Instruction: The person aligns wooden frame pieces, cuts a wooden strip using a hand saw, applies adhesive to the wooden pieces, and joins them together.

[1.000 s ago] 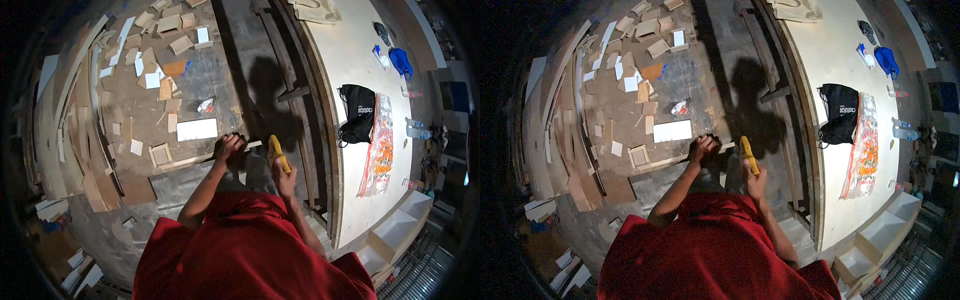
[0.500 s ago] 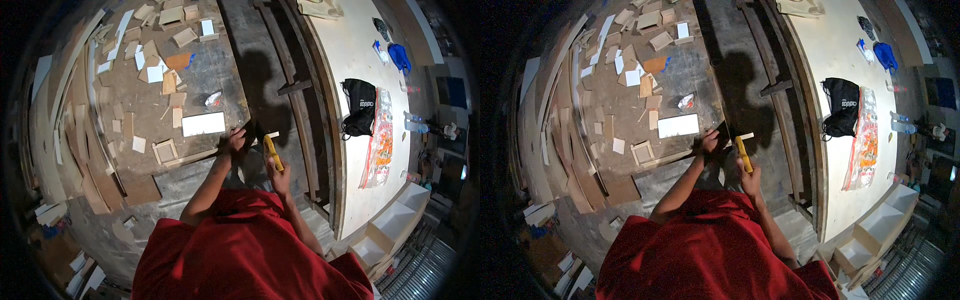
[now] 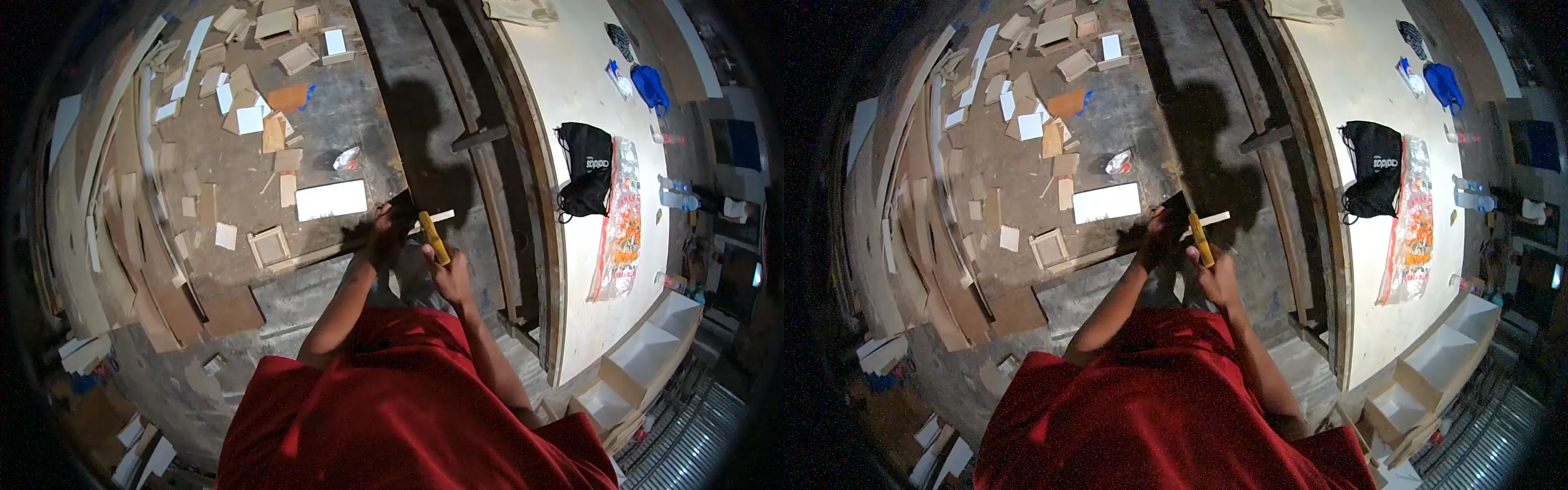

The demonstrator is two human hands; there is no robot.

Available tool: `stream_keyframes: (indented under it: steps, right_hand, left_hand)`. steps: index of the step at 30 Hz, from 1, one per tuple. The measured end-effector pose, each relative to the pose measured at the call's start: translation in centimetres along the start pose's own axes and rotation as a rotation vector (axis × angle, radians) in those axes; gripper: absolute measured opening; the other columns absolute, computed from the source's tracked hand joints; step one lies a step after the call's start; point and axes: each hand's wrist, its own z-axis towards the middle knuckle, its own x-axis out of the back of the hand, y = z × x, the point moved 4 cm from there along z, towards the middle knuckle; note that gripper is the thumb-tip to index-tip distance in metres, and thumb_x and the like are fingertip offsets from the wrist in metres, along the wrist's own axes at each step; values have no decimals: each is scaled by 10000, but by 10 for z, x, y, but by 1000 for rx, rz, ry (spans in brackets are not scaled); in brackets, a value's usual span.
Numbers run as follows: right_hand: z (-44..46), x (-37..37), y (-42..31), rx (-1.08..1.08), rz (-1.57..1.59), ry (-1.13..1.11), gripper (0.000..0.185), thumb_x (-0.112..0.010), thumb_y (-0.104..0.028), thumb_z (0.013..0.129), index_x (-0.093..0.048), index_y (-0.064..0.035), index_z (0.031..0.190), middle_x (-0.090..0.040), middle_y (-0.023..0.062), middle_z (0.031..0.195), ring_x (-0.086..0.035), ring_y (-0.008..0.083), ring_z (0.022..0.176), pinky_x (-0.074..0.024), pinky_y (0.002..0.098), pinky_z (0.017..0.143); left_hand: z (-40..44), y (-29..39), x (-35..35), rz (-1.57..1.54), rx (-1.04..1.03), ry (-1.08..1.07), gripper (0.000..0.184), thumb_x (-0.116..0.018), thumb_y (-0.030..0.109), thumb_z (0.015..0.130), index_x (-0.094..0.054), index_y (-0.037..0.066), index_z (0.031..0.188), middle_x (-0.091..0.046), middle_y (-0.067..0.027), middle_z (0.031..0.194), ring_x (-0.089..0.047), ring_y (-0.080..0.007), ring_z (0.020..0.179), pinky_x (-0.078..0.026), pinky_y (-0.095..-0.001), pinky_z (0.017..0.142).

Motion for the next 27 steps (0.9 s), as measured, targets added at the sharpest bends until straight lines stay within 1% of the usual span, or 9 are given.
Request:
stream_keyframes:
  steps: [4,7,10,16,18,19,23,25,27]
  right_hand:
    - [-4,1,11,-23,26,2,466,-637,-449,980,-587,-12,827,-489,-26,638,-434,73,602,-350,286,523]
    - [1,1,22,-14,56,-27,460,-634,-438,986,-582,-14,818,-479,-30,639,-424,63,602,-340,280,519]
    - [7,-4,16,-38,47,-57,446,-632,-434,990,-578,-26,819,-467,-52,628,-423,55,585,-329,271,502]
    - [17,1,26,19,149,-12,407,-635,-421,992,-583,-58,817,-453,-79,611,-409,38,543,-328,249,482]
    - [13,7,33,-165,106,-127,465,-640,-432,987,-631,31,947,-551,-10,747,-476,94,722,-419,297,619]
    - [12,5,31,-123,96,-136,488,-637,-443,986,-638,44,987,-561,-9,758,-472,91,726,-419,297,617]
    - [17,-4,18,-49,78,-82,478,-635,-432,989,-634,45,978,-542,-23,745,-451,72,698,-390,275,592]
    - [18,-4,16,-13,64,-64,417,-630,-423,995,-592,-35,848,-449,-80,649,-387,34,568,-306,243,501]
    - [13,1,13,-10,99,-56,416,-633,-424,993,-595,-34,853,-451,-78,649,-388,34,569,-306,244,501]
  left_hand:
    - [3,-4,0,58,95,-129,221,-708,131,751,-664,78,961,-664,-88,963,-601,-331,883,-457,-437,804]
    - [-14,-10,-10,28,65,-158,307,-583,137,830,-642,98,1129,-668,-99,1120,-608,-297,971,-455,-435,883]
    - [-35,-41,-35,-437,488,-175,312,-536,239,934,-609,71,1188,-669,-78,1160,-613,-249,978,-456,-407,898]
    - [-36,-60,-40,-387,422,-118,372,-465,336,998,-601,48,1191,-676,-52,1163,-612,-138,1046,-470,-299,919]
    - [-12,-31,-14,-151,138,-114,357,-492,315,984,-597,31,1172,-682,-61,1142,-608,-116,1031,-477,-259,876]
    - [-8,-26,-11,-70,41,-107,353,-500,308,979,-596,25,1166,-684,-63,1135,-607,-109,1026,-479,-246,862]
    - [-14,-37,-23,-797,526,13,287,-555,254,894,-656,38,1052,-696,-98,1085,-608,-225,1036,-479,-333,849]
    - [-16,-31,-19,-1035,689,80,270,-568,251,868,-676,52,1015,-695,-109,1065,-604,-274,1029,-476,-378,851]
    - [-3,-18,-3,-221,199,-47,267,-573,277,848,-697,81,979,-692,-110,1065,-590,-328,1012,-457,-431,857]
